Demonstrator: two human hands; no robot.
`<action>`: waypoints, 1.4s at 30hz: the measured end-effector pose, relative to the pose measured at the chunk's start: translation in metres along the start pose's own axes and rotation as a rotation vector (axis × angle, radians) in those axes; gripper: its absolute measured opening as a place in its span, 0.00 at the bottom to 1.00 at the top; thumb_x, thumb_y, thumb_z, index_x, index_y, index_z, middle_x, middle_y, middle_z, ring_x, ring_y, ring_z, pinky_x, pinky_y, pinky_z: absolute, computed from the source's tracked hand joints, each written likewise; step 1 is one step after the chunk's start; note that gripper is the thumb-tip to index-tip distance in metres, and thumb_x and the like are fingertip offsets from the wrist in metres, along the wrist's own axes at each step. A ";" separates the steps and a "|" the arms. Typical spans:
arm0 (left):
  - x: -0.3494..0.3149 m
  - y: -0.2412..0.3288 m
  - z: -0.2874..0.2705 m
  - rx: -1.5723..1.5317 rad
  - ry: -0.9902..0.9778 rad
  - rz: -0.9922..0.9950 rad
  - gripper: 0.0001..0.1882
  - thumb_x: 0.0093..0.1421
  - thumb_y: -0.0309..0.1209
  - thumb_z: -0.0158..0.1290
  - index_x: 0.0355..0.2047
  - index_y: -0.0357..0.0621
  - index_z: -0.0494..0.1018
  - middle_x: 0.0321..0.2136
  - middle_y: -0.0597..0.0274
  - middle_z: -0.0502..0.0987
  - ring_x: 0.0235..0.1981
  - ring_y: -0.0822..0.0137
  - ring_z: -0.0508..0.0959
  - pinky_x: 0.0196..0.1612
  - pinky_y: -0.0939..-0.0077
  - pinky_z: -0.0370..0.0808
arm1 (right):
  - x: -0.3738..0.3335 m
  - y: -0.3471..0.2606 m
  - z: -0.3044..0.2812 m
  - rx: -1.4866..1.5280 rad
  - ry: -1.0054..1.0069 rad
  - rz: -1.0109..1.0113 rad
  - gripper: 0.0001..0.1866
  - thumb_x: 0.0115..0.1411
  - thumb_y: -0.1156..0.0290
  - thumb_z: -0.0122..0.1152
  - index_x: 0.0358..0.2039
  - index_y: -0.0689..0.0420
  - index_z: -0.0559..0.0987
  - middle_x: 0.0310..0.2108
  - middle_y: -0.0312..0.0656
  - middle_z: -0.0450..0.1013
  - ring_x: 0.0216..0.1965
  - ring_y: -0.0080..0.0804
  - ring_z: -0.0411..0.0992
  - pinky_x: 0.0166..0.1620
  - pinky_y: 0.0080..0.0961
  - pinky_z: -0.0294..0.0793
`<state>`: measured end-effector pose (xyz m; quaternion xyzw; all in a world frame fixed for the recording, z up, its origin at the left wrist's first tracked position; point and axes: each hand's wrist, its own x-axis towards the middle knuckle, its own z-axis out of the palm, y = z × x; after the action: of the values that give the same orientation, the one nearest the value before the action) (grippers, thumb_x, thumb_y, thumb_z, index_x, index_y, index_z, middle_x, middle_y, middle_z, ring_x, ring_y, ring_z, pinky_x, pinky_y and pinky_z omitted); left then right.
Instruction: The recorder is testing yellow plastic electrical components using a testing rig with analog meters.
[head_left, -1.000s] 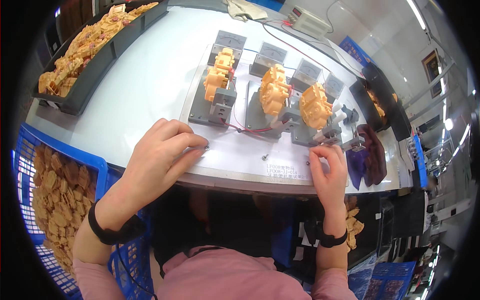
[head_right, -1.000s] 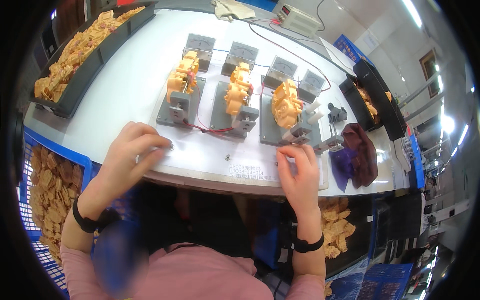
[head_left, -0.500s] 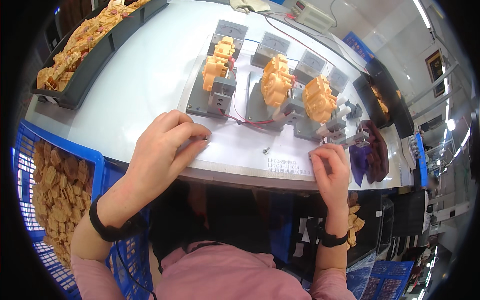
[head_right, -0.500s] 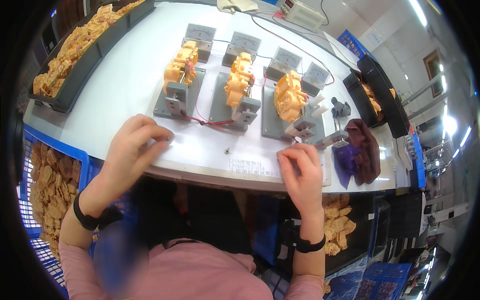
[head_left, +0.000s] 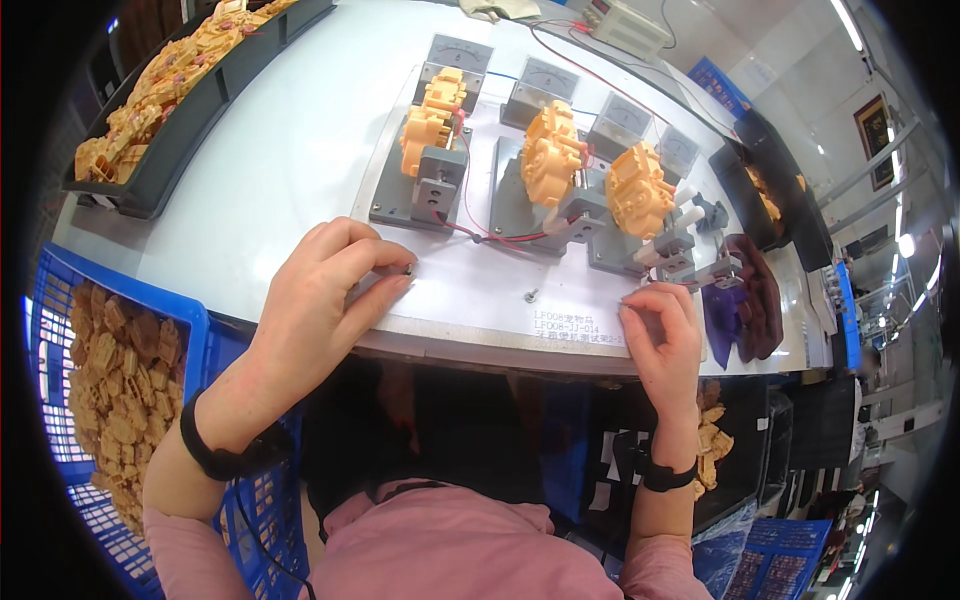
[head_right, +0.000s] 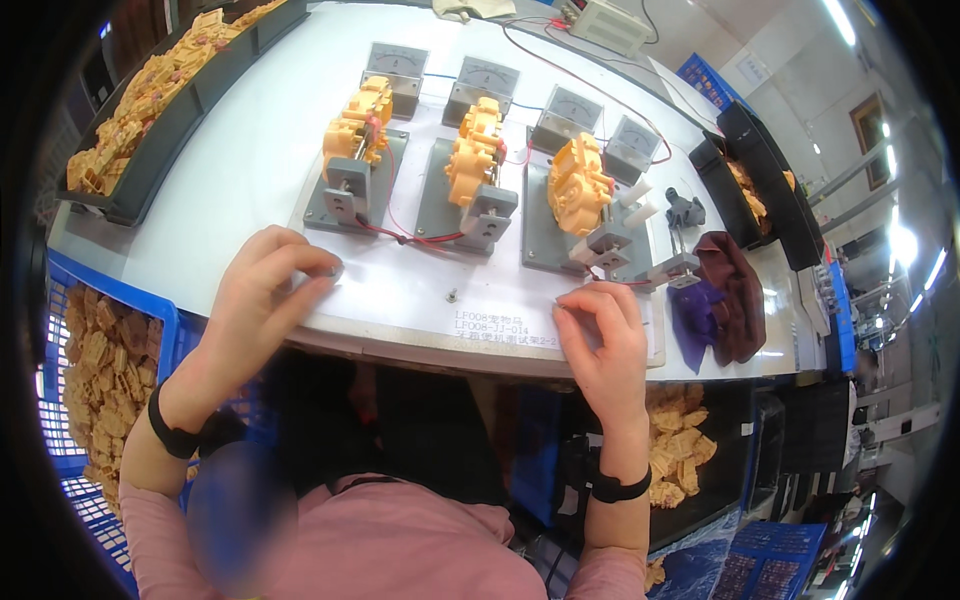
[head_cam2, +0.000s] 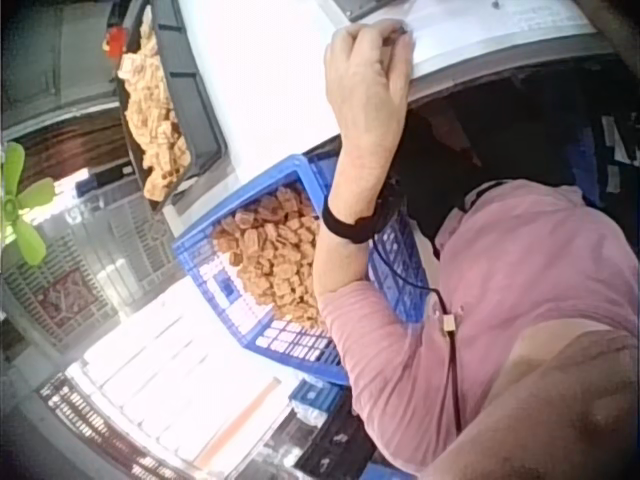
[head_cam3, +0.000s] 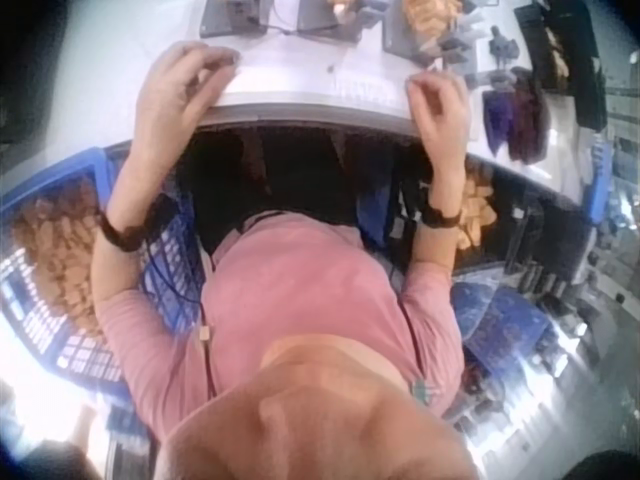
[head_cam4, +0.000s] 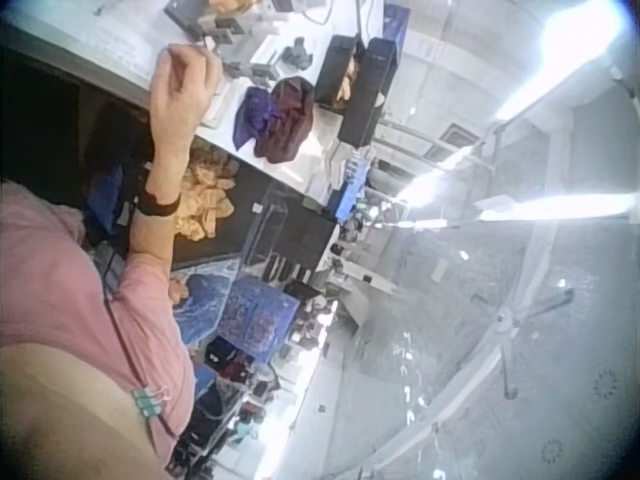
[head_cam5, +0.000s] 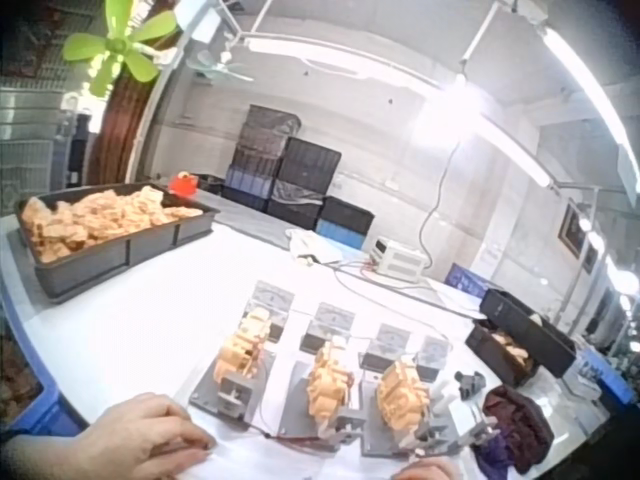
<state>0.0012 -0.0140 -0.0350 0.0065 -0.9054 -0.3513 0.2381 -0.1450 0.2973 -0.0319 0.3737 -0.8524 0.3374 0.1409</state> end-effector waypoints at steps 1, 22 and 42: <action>0.000 0.000 0.000 -0.002 0.000 -0.002 0.07 0.58 0.23 0.59 0.37 0.40 0.79 0.35 0.59 0.75 0.36 0.64 0.74 0.36 0.75 0.71 | 0.000 0.001 0.000 0.001 -0.001 -0.001 0.06 0.56 0.80 0.66 0.35 0.62 0.79 0.39 0.45 0.72 0.40 0.39 0.74 0.46 0.30 0.74; -0.005 -0.007 0.000 -0.014 0.011 0.016 0.08 0.59 0.27 0.59 0.39 0.42 0.79 0.35 0.58 0.75 0.40 0.58 0.75 0.44 0.69 0.73 | 0.015 -0.055 0.037 0.009 -0.062 -0.108 0.12 0.55 0.78 0.67 0.41 0.59 0.80 0.40 0.45 0.73 0.43 0.43 0.72 0.48 0.33 0.71; -0.005 -0.013 0.003 0.008 0.064 0.099 0.08 0.59 0.30 0.59 0.38 0.44 0.79 0.34 0.59 0.74 0.40 0.57 0.74 0.43 0.65 0.73 | 0.020 -0.054 0.052 0.024 -0.091 -0.131 0.08 0.54 0.77 0.69 0.34 0.58 0.81 0.36 0.41 0.73 0.40 0.39 0.71 0.44 0.31 0.70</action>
<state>0.0029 -0.0213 -0.0474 -0.0259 -0.8980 -0.3352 0.2839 -0.1186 0.2244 -0.0341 0.4452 -0.8277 0.3202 0.1194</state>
